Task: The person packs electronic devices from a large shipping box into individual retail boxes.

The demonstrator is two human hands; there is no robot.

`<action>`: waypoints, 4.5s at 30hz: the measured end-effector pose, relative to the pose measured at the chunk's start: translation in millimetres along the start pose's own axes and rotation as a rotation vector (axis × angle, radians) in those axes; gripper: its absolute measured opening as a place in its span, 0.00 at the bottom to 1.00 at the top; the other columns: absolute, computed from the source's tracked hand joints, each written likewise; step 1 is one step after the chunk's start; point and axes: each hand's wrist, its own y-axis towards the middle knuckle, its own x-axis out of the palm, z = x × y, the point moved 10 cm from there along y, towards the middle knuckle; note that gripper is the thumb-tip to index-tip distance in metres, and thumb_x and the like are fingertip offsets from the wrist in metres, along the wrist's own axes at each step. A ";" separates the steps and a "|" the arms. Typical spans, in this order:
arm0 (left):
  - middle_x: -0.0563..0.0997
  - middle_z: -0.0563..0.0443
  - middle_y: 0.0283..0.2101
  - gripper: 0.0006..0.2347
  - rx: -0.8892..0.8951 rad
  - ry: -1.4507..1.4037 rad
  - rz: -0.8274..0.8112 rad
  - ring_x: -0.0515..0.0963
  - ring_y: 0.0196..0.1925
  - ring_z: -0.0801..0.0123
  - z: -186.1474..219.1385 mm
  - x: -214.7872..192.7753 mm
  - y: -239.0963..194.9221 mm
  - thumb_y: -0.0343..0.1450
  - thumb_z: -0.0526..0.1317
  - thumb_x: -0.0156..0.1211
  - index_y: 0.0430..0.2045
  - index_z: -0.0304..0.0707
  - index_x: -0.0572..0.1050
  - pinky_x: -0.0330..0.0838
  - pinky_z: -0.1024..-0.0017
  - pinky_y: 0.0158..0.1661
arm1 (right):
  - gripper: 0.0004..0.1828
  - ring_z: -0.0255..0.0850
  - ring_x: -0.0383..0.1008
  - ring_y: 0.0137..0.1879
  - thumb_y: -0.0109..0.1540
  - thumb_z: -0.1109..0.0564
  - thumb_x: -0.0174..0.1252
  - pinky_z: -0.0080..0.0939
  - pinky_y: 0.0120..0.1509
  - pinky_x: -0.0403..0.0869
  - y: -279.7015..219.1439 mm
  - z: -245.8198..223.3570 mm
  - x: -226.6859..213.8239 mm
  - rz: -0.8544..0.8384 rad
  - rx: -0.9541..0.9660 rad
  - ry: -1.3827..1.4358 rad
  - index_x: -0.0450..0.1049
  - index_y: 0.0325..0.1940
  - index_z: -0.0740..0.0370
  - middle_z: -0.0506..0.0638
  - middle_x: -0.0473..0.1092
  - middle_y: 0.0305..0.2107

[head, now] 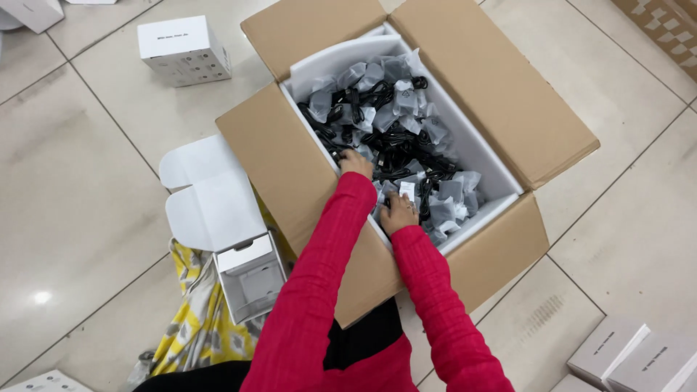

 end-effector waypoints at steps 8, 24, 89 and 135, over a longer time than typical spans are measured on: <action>0.81 0.37 0.49 0.13 0.100 -0.511 0.634 0.78 0.58 0.45 -58.2 -172.9 -42.4 0.71 0.44 0.56 0.43 0.34 0.71 0.76 0.45 0.56 | 0.24 0.54 0.71 0.61 0.60 0.45 0.62 0.55 0.64 0.69 31.1 -12.3 -35.2 0.001 0.274 0.196 0.73 0.58 0.56 0.56 0.73 0.52; 0.80 0.35 0.46 0.10 -0.057 -0.125 0.111 0.85 0.33 0.59 62.6 9.8 151.1 0.73 0.37 0.54 0.42 0.34 0.80 0.79 0.66 0.25 | 0.33 0.54 0.63 0.68 0.58 0.46 0.61 0.65 0.65 0.58 40.3 -18.7 30.2 -0.078 0.113 -0.117 0.66 0.66 0.56 0.55 0.63 0.62; 0.77 0.42 0.36 0.07 -0.311 -0.444 -0.085 0.83 0.31 0.53 -295.3 1.9 -357.8 0.68 0.35 0.60 0.35 0.31 0.75 0.76 0.63 0.29 | 0.28 0.58 0.72 0.56 0.55 0.62 0.68 0.53 0.59 0.73 -148.7 -296.8 45.5 -0.235 -0.151 0.515 0.70 0.59 0.62 0.62 0.71 0.49; 0.82 0.46 0.39 0.06 -0.111 -0.386 0.004 0.82 0.44 0.57 -256.4 59.5 -347.4 0.68 0.34 0.55 0.36 0.39 0.77 0.76 0.61 0.43 | 0.26 0.36 0.71 0.47 0.66 0.58 0.60 0.36 0.51 0.73 -122.5 -253.0 115.2 -0.300 0.204 1.034 0.66 0.67 0.68 0.51 0.72 0.44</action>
